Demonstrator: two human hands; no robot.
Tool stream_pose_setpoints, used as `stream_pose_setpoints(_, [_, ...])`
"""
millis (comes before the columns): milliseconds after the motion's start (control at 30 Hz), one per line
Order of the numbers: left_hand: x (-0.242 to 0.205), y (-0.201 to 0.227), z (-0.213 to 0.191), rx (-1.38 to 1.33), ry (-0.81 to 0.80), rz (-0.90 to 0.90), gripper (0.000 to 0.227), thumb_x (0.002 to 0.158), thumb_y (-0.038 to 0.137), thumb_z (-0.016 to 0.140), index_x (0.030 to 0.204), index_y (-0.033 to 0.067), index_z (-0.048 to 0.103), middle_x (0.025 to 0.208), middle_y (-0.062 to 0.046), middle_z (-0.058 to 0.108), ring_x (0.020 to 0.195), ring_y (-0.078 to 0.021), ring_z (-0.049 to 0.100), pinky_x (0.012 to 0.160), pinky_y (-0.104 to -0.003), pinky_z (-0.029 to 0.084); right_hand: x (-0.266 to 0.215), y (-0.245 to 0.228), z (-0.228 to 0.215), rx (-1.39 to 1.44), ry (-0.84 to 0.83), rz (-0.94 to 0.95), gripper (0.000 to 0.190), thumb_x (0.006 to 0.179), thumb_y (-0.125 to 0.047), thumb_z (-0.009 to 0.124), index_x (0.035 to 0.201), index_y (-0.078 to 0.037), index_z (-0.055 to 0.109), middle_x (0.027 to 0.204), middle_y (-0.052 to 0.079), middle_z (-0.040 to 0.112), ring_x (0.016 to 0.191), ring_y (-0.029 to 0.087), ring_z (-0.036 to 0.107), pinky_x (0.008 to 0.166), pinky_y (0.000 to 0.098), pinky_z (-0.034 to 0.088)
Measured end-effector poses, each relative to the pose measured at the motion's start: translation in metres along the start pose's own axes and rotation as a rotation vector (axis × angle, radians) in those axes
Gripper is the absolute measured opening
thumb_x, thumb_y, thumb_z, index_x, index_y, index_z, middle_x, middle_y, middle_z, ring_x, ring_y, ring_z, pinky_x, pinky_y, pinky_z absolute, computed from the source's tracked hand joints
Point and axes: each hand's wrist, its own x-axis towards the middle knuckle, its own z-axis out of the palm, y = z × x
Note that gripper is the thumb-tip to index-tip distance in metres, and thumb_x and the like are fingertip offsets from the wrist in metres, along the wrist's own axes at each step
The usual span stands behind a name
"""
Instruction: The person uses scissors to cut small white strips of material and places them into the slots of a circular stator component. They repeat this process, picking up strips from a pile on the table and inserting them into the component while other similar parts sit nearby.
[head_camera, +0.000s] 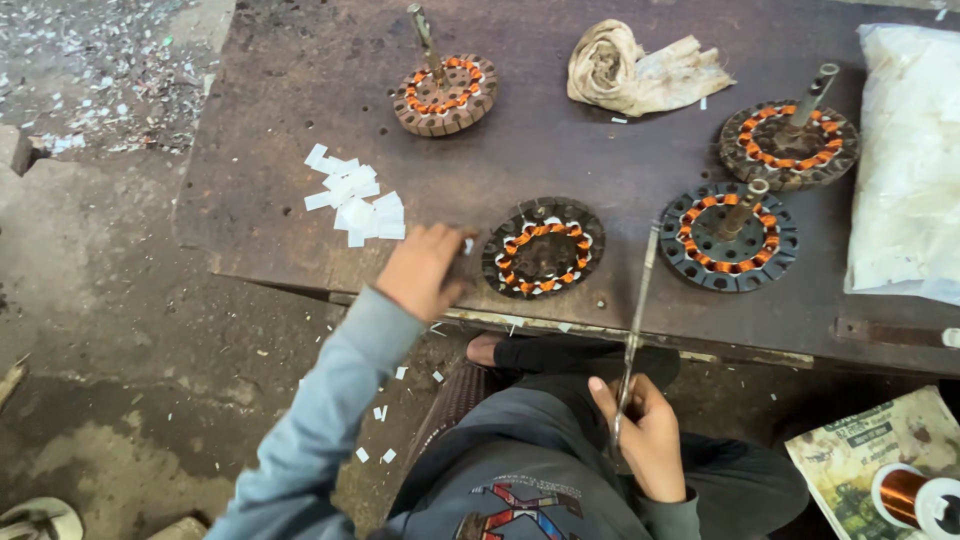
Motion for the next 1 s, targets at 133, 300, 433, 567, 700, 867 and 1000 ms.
stream_pose_setpoints(133, [-0.035, 0.018, -0.005, 0.014, 0.028, -0.027, 0.080, 0.054, 0.022, 0.085, 0.128, 0.0047, 0.062, 0.110, -0.016, 0.061, 0.107, -0.0395, 0.053, 0.084, -0.050, 0.045, -0.003, 0.019, 0.005, 0.232, -0.102, 0.056, 0.020, 0.084, -0.020, 0.078, 0.087, -0.005, 0.066, 0.069, -0.002, 0.063, 0.062, 0.006, 0.056, 0.058, 0.0235, 0.045])
stream_pose_setpoints(300, [-0.062, 0.002, 0.003, -0.039, 0.153, 0.063, 0.038, 0.080, 0.004, 0.077, 0.117, 0.0111, 0.071, 0.104, -0.009, 0.063, 0.103, -0.0332, 0.061, 0.088, -0.043, 0.052, -0.001, 0.047, -0.002, 0.299, -0.129, 0.068, 0.033, 0.090, -0.028, 0.077, 0.086, 0.002, 0.065, 0.064, 0.004, 0.059, 0.057, 0.012, 0.056, 0.055, 0.0265, 0.042])
stream_pose_setpoints(433, [-0.064, 0.030, -0.015, -0.122, 0.283, 0.001, 0.024, 0.087, 0.003, 0.076, 0.110, 0.0086, 0.074, 0.104, -0.009, 0.068, 0.095, -0.0276, 0.070, 0.079, -0.035, 0.056, -0.004, 0.068, -0.012, 0.442, -0.192, -0.016, 0.056, 0.082, -0.051, 0.077, 0.089, 0.003, 0.066, 0.062, 0.007, 0.060, 0.054, 0.015, 0.058, 0.052, 0.0285, 0.047])
stream_pose_setpoints(567, [-0.044, 0.094, -0.025, -0.845, 0.382, -0.333, 0.022, 0.093, 0.001, 0.075, 0.114, 0.0021, 0.068, 0.104, -0.007, 0.072, 0.093, -0.0140, 0.072, 0.080, -0.028, 0.060, -0.009, 0.054, -0.002, 0.542, -0.329, -0.278, 0.084, 0.072, -0.075, 0.076, 0.104, 0.001, 0.060, 0.088, 0.004, 0.060, 0.078, 0.013, 0.059, 0.070, 0.0259, 0.051])
stream_pose_setpoints(700, [-0.001, 0.129, -0.009, -1.393, 0.226, -0.312, 0.025, 0.098, -0.001, 0.069, 0.122, -0.0034, 0.067, 0.113, -0.010, 0.070, 0.096, -0.0156, 0.070, 0.085, -0.031, 0.060, -0.005, 0.016, 0.011, 0.516, -0.300, -0.321, 0.096, 0.062, -0.076, 0.081, 0.116, 0.000, 0.054, 0.091, 0.001, 0.054, 0.083, 0.011, 0.056, 0.077, 0.0277, 0.052])
stream_pose_setpoints(867, [0.020, 0.145, 0.003, -1.571, 0.139, -0.271, 0.024, 0.097, -0.002, 0.069, 0.121, -0.0081, 0.066, 0.114, -0.013, 0.073, 0.098, -0.0178, 0.072, 0.089, -0.032, 0.062, -0.004, -0.026, 0.004, 0.203, -0.223, -0.275, 0.085, 0.064, -0.063, 0.089, 0.115, -0.003, 0.057, 0.089, -0.002, 0.050, 0.075, 0.008, 0.047, 0.065, 0.0230, 0.040])
stream_pose_setpoints(1000, [0.024, 0.147, 0.000, -1.560, 0.151, -0.263, 0.024, 0.096, -0.005, 0.070, 0.119, -0.0092, 0.067, 0.110, -0.015, 0.074, 0.096, -0.0177, 0.073, 0.086, -0.031, 0.063, -0.004, -0.047, 0.003, 0.196, -0.261, -0.433, 0.069, 0.071, -0.047, 0.089, 0.115, -0.004, 0.058, 0.093, -0.003, 0.046, 0.080, 0.006, 0.042, 0.068, 0.0204, 0.037])
